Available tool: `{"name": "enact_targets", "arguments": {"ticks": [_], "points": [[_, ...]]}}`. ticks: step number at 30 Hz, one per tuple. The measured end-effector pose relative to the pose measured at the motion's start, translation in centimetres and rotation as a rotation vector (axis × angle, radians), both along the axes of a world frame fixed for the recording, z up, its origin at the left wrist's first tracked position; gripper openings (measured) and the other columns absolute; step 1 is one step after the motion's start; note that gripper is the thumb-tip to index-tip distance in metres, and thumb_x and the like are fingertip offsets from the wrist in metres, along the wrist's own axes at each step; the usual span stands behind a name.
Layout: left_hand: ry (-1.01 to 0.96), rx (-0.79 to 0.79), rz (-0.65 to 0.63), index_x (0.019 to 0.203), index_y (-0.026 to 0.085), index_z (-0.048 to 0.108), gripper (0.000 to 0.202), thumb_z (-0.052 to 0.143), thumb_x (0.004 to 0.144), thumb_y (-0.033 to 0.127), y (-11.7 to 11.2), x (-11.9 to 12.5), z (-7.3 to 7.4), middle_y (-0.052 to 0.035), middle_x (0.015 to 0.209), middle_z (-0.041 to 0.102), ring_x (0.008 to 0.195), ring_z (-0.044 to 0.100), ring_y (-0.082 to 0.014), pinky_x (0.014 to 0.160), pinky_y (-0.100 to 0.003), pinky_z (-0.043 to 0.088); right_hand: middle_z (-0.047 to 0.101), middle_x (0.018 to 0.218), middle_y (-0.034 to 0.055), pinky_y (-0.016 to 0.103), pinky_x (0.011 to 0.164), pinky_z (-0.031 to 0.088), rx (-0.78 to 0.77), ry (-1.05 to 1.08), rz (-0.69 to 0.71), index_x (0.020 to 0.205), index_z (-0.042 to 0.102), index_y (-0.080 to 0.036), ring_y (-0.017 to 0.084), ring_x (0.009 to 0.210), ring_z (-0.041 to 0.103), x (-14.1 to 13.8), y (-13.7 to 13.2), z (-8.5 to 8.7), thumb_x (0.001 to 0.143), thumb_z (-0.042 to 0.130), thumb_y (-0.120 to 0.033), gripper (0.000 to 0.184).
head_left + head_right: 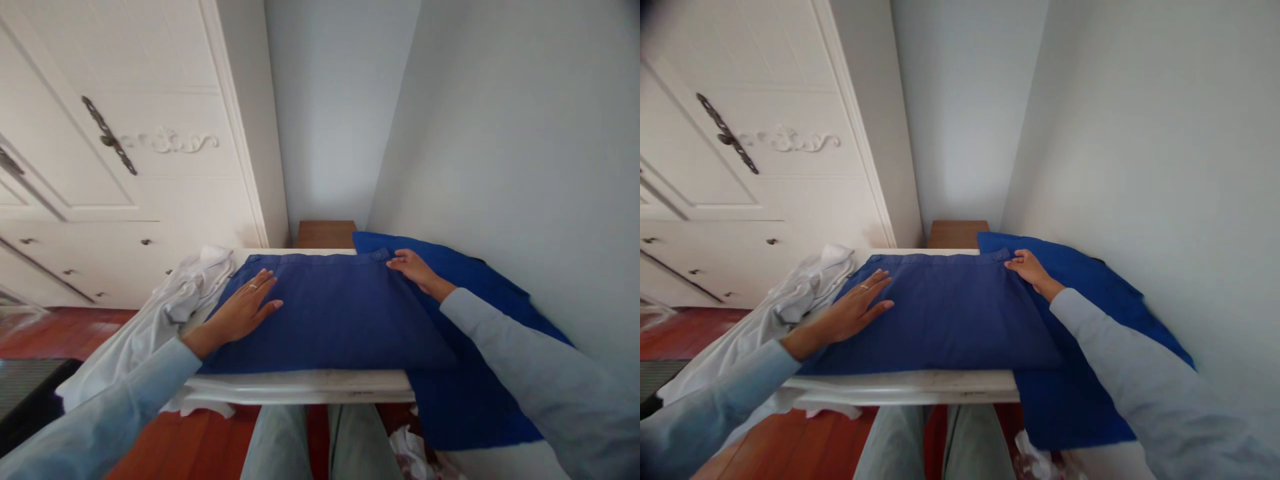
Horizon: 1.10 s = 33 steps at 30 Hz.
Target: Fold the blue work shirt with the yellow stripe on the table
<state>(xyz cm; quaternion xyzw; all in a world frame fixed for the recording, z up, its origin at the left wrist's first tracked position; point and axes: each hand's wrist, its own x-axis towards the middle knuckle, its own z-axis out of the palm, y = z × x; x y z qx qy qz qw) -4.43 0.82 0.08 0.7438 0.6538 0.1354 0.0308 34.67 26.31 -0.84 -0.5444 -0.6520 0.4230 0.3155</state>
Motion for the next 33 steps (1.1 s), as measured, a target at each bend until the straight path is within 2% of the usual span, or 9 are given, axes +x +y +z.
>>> {"name": "enact_targets", "arguments": {"ticks": [5, 10, 13, 16, 21, 24, 28, 30, 33], "points": [[0.007, 0.020, 0.038, 0.151, 0.019, 0.043, 0.068, 0.033, 0.098, 0.061, -4.0, 0.2, -0.4, -0.0116, 0.160, 0.040, 0.151, 0.029, -0.0291, 0.121, -0.051, 0.031, 0.069, 0.117, 0.0136, 0.026, 0.066, 0.055, -0.091, -0.022, 0.044, 0.130, 0.054, -0.018, 0.020, 0.090, 0.069, 3.3, -4.5, 1.6, 0.074, 0.080, -0.034, 0.064], [0.002, 0.089, 0.132, 0.148, 0.018, 0.047, 0.066, 0.034, 0.097, 0.057, -6.9, -1.1, -2.3, -0.0113, 0.155, 0.048, 0.148, 0.035, -0.0313, 0.120, -0.052, 0.034, 0.072, 0.102, 0.0100, 0.027, 0.062, 0.054, -0.299, 0.024, 0.098, 0.129, 0.052, -0.020, 0.019, 0.081, 0.069, 6.6, -9.3, 2.8, 0.072, 0.083, -0.036, 0.067], [0.036, 0.064, 0.139, 0.147, 0.017, 0.048, 0.065, 0.034, 0.098, 0.056, -8.1, -1.4, -3.7, -0.0121, 0.154, 0.048, 0.147, 0.037, -0.0299, 0.120, -0.050, 0.035, 0.070, 0.085, 0.0018, 0.024, 0.055, 0.050, -0.346, 0.009, 0.142, 0.122, 0.056, -0.020, 0.015, 0.069, 0.065, 7.9, -11.4, 2.5, 0.064, 0.090, -0.035, 0.069], [0.100, 0.052, 0.141, 0.143, 0.014, 0.053, 0.064, 0.033, 0.098, 0.055, -8.5, -1.0, -4.8, -0.0155, 0.152, 0.050, 0.146, 0.038, -0.0310, 0.119, -0.052, 0.034, 0.062, 0.067, -0.0056, 0.021, 0.050, 0.045, -0.308, 0.031, 0.175, 0.117, 0.058, -0.018, 0.012, 0.060, 0.059, 8.6, -12.6, 1.7, 0.056, 0.093, -0.030, 0.071], [0.168, 0.092, 0.159, 0.143, 0.013, 0.054, 0.063, 0.034, 0.099, 0.053, -8.7, -0.2, -5.5, -0.0183, 0.153, 0.047, 0.146, 0.037, -0.0326, 0.119, -0.054, 0.032, 0.063, 0.069, -0.0032, 0.025, 0.055, 0.051, -0.263, 0.063, 0.119, 0.110, 0.061, -0.017, 0.014, 0.061, 0.061, 9.4, -12.9, 1.0, 0.058, 0.089, -0.027, 0.060], [0.154, 0.069, 0.165, 0.143, 0.010, 0.054, 0.063, 0.037, 0.099, 0.052, -8.7, -0.2, -5.3, -0.0197, 0.154, 0.046, 0.147, 0.035, -0.0337, 0.120, -0.056, 0.030, 0.069, 0.086, 0.0038, 0.030, 0.062, 0.056, -0.112, -0.019, 0.077, 0.107, 0.065, -0.018, 0.018, 0.072, 0.066, 9.3, -12.7, 1.3, 0.065, 0.082, -0.024, 0.045], [0.110, 0.064, 0.163, 0.139, 0.016, 0.058, 0.057, 0.040, 0.099, 0.053, -7.7, 0.5, -3.7, -0.0176, 0.151, 0.052, 0.148, 0.034, -0.0353, 0.117, -0.060, 0.033, 0.070, 0.112, 0.0100, 0.040, 0.090, 0.056, 0.282, -0.176, 0.043, 0.106, 0.068, -0.020, 0.021, 0.094, 0.068, 6.9, -12.8, 2.2, 0.078, 0.068, -0.022, 0.028], [0.086, 0.139, 0.112, 0.139, 0.017, 0.057, 0.057, 0.040, 0.099, 0.054, -6.4, 2.0, -2.6, -0.0183, 0.151, 0.050, 0.149, 0.032, -0.0347, 0.117, -0.059, 0.032, 0.069, 0.116, 0.0099, 0.041, 0.094, 0.054, 0.428, -0.201, 0.115, 0.110, 0.068, -0.022, 0.023, 0.102, 0.067, 4.0, -13.8, 2.8, 0.083, 0.064, -0.025, 0.027], [0.058, 0.189, -0.010, 0.142, 0.017, 0.053, 0.057, 0.041, 0.100, 0.053, -4.1, 5.1, -1.8, -0.0185, 0.153, 0.048, 0.149, 0.031, -0.0336, 0.119, -0.057, 0.032, 0.066, 0.125, 0.0086, 0.042, 0.096, 0.054, 0.548, -0.121, 0.420, 0.121, 0.066, -0.025, 0.023, 0.112, 0.064, -2.2, -16.8, 3.1, 0.090, 0.060, -0.035, 0.033]]}}
